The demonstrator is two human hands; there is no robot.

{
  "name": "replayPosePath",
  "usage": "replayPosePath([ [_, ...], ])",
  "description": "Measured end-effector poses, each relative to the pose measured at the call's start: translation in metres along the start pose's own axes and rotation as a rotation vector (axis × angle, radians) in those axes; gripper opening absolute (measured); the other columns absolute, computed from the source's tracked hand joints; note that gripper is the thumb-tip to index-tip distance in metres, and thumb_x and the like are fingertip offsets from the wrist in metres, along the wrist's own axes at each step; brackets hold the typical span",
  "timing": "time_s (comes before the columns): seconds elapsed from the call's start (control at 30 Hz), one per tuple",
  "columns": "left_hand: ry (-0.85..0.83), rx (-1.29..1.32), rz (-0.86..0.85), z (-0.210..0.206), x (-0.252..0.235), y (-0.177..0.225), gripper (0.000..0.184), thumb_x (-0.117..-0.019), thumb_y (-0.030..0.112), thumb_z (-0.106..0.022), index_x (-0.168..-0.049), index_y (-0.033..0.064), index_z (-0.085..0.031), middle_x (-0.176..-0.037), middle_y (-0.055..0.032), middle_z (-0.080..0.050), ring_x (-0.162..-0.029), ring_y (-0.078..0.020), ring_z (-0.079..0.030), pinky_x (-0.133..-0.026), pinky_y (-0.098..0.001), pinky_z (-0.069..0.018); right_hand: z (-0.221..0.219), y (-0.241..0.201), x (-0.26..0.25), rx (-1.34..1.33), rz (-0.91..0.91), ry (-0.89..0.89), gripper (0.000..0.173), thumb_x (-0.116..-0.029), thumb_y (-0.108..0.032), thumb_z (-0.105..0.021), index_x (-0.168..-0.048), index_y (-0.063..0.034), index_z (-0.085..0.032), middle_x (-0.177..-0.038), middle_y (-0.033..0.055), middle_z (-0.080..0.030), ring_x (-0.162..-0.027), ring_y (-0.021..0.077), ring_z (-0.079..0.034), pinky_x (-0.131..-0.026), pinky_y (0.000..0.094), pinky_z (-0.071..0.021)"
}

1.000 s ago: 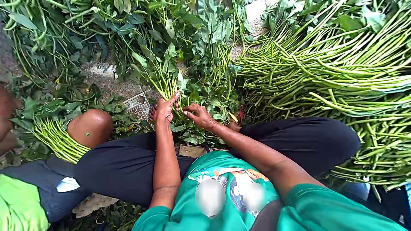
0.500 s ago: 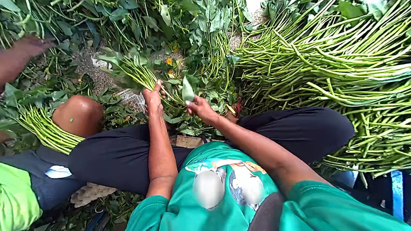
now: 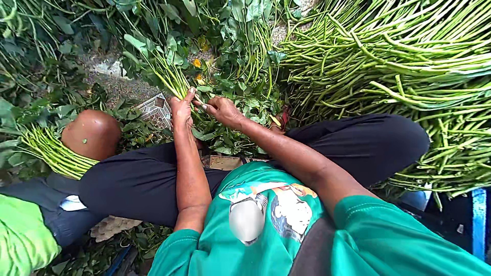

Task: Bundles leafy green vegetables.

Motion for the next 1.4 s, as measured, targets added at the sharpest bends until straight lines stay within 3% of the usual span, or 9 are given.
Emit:
replayPosePath([
  [0.17, 0.114, 0.129, -0.029, 0.004, -0.006, -0.002, 0.011, -0.1038, 0.010, -0.060, -0.106, -0.0005, -0.063, -0.080, -0.0056, -0.067, -0.052, -0.0085, -0.058, -0.045, -0.0209, -0.0505, -0.007, 0.006, 0.015, 0.026, -0.007, -0.022, 0.032, -0.1036, -0.024, -0.055, -0.102, 0.0038, -0.070, -0.108, 0.0216, -0.068, -0.107, 0.0375, -0.064, -0.096, 0.0617, -0.0424],
  [0.27, 0.133, 0.131, -0.020, 0.009, -0.006, 0.001, 0.011, -0.1036, 0.010, -0.060, -0.108, 0.0000, -0.063, -0.079, -0.0052, -0.067, -0.051, -0.0085, -0.058, -0.046, -0.0210, -0.0503, -0.017, 0.019, 0.029, -0.074, -0.036, -0.045, 0.031, -0.1019, -0.023, -0.052, -0.087, 0.0014, -0.065, -0.089, 0.0173, -0.064, -0.087, 0.0322, -0.064, -0.080, 0.0554, -0.0474],
  [0.43, 0.018, 0.044, 0.028, 0.000, -0.002, -0.002, 0.013, -0.1035, 0.011, -0.061, -0.109, -0.0013, -0.063, -0.082, -0.0059, -0.070, -0.056, -0.0088, -0.063, -0.049, -0.0206, -0.0531, -0.007, 0.019, 0.016, -0.122, -0.049, -0.102, 0.048, -0.1040, -0.047, -0.055, -0.121, -0.0031, -0.065, -0.102, 0.0180, -0.070, -0.097, 0.0342, -0.067, -0.089, 0.0619, -0.0496],
  [0.6, 0.057, 0.136, 0.027, -0.004, -0.001, -0.001, 0.012, -0.1040, 0.011, -0.060, -0.109, -0.0002, -0.062, -0.083, -0.0067, -0.070, -0.056, -0.0097, -0.062, -0.048, -0.0215, -0.0522, -0.009, 0.006, 0.013, -0.016, -0.037, 0.039, 0.038, -0.1075, -0.029, -0.047, -0.094, 0.0014, -0.066, -0.092, 0.0176, -0.066, -0.091, 0.0334, -0.065, -0.087, 0.0576, -0.0462],
  [0.7, 0.158, 0.210, -0.046, 0.012, -0.008, 0.000, 0.011, -0.1041, 0.010, -0.059, -0.112, 0.0015, -0.058, -0.084, -0.0061, -0.067, -0.054, -0.0089, -0.058, -0.047, -0.0218, -0.0512, -0.019, 0.008, 0.039, 0.084, 0.033, -0.003, 0.032, -0.1032, -0.020, -0.049, -0.094, 0.0041, -0.069, -0.106, 0.0203, -0.068, -0.105, 0.0355, -0.065, -0.097, 0.0581, -0.0435],
  [0.9, 0.130, 0.207, -0.022, 0.013, -0.007, 0.000, 0.012, -0.1049, 0.011, -0.058, -0.107, 0.0007, -0.063, -0.080, -0.0049, -0.067, -0.053, -0.0082, -0.057, -0.047, -0.0205, -0.0496, -0.015, 0.020, 0.077, 0.108, 0.321, -0.031, 0.042, -0.1088, -0.027, -0.047, -0.085, 0.0035, -0.062, -0.085, 0.0187, -0.063, -0.086, 0.0344, -0.065, -0.086, 0.0524, -0.0472],
  [1.13, -0.097, 0.432, 0.014, 0.008, -0.001, 0.004, 0.025, -0.1118, 0.018, -0.042, -0.113, 0.0024, -0.062, -0.092, -0.0112, -0.075, -0.088, -0.0237, -0.076, -0.078, -0.0394, -0.0642, -0.013, 0.027, 0.080, 0.275, 0.079, -0.454, 0.041, -0.1123, -0.030, -0.042, -0.117, 0.0040, -0.066, -0.118, 0.0247, -0.067, -0.111, 0.0423, -0.066, -0.095, 0.0604, -0.0503],
  [1.3, -0.012, 0.828, -0.033, 0.015, -0.005, 0.018, 0.026, -0.1126, 0.020, -0.036, -0.102, 0.0093, -0.058, -0.067, 0.0028, -0.054, -0.051, -0.0067, -0.052, -0.052, -0.0200, -0.0502, 0.024, 0.015, 0.085, -0.231, 0.280, 0.029, 0.033, -0.1084, -0.016, -0.047, -0.097, 0.0064, -0.068, -0.090, 0.0141, -0.069, -0.084, 0.0217, -0.067, -0.083, 0.0417, -0.0557],
  [1.4, 0.004, 0.965, -0.047, 0.000, 0.004, 0.029, 0.026, -0.1128, 0.020, -0.035, -0.102, 0.0092, -0.056, -0.067, 0.0022, -0.053, -0.050, -0.0060, -0.051, -0.051, -0.0182, -0.0494, 0.030, 0.011, 0.066, -0.820, 0.177, 0.334, 0.036, -0.1094, -0.015, -0.035, -0.097, 0.0028, -0.064, -0.091, 0.0089, -0.071, -0.090, 0.0168, -0.070, -0.089, 0.0393, -0.0584],
])
Point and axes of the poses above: each hand's wrist, its own x-axis away from the middle knuckle, its own z-axis out of the back of the hand, y = z × x, the point moved 2 cm from there along -x, towards the middle knuckle
